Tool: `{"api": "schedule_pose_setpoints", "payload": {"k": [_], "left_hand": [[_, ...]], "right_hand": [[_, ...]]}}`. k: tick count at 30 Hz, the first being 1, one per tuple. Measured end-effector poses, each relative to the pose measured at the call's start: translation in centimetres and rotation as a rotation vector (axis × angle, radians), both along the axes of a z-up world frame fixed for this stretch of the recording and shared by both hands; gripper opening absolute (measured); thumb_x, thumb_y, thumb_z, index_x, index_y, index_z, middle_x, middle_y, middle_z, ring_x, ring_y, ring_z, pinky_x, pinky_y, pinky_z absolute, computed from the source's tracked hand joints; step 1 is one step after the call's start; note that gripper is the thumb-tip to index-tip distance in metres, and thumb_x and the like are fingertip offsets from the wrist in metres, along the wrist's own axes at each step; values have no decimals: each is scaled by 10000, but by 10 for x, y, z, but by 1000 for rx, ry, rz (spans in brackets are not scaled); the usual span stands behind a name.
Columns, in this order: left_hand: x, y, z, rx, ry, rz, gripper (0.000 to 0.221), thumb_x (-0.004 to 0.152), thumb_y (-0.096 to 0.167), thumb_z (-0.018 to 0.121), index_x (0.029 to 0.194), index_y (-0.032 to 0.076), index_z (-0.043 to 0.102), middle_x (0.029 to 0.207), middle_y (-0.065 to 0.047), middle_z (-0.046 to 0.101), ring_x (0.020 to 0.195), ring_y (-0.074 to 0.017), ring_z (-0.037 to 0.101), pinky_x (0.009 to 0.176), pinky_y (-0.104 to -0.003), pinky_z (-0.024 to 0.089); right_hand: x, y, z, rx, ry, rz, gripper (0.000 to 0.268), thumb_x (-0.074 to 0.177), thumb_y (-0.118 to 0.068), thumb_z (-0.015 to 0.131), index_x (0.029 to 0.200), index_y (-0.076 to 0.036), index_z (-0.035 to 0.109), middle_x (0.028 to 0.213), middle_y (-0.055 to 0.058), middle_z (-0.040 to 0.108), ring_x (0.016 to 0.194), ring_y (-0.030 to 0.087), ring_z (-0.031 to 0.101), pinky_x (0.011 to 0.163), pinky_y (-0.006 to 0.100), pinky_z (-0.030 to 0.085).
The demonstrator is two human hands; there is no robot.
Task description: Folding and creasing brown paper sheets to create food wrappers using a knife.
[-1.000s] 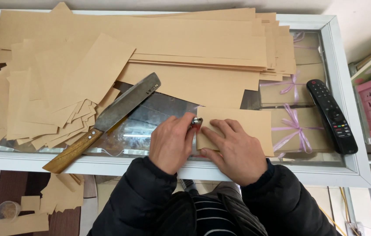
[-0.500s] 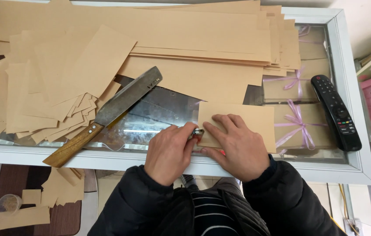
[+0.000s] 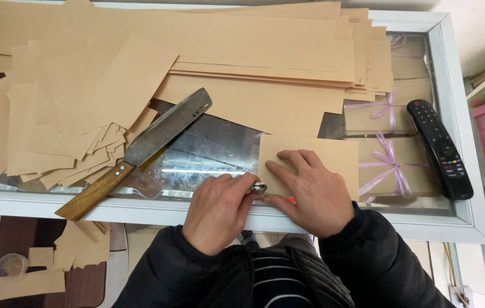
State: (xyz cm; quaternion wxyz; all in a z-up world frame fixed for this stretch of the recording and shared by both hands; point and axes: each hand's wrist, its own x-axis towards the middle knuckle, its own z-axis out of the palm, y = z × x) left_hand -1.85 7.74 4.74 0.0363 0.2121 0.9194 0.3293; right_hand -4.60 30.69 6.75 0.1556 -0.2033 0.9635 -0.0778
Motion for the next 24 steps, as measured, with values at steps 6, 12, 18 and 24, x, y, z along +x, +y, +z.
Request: {"api": "schedule_pose_setpoints", "payload": {"k": [6,12,18,24], "left_hand": [[-32,9,-1,-8,76,23,79,1029,127,740,1107,128,727,749,-95,746,818,-414,762,807,-523,583],[-81,14,-8,-48,96,101,133,1047,202,724,1160,165,664,852,-135,777,905,-474,777,825,-584,596],[-87,21,-16,-27,116,136,131,1057,182,726,1151,135,648,886,-152,791,916,-467,798,813,-575,615],[-33,11,-20,-43,20,81,196,1074,227,715,1259,164,696,875,-161,777,908,-497,788,826,-580,603]], "right_hand": [[0,-1,8,-9,-14,9,673,1036,-680,690,1586,-294,648,1564,15,579,1556,279,490,959,626,686],[1,-2,8,-1,-39,1,709,1036,-682,680,1631,-304,606,1610,-9,548,1580,259,453,985,608,681],[2,-1,7,-31,-20,-9,708,1033,-671,703,1624,-291,619,1595,8,572,1577,271,477,998,608,673],[5,0,-1,-46,8,-45,711,1029,-701,670,1623,-314,612,1624,-23,560,1592,231,468,1028,580,667]]}}
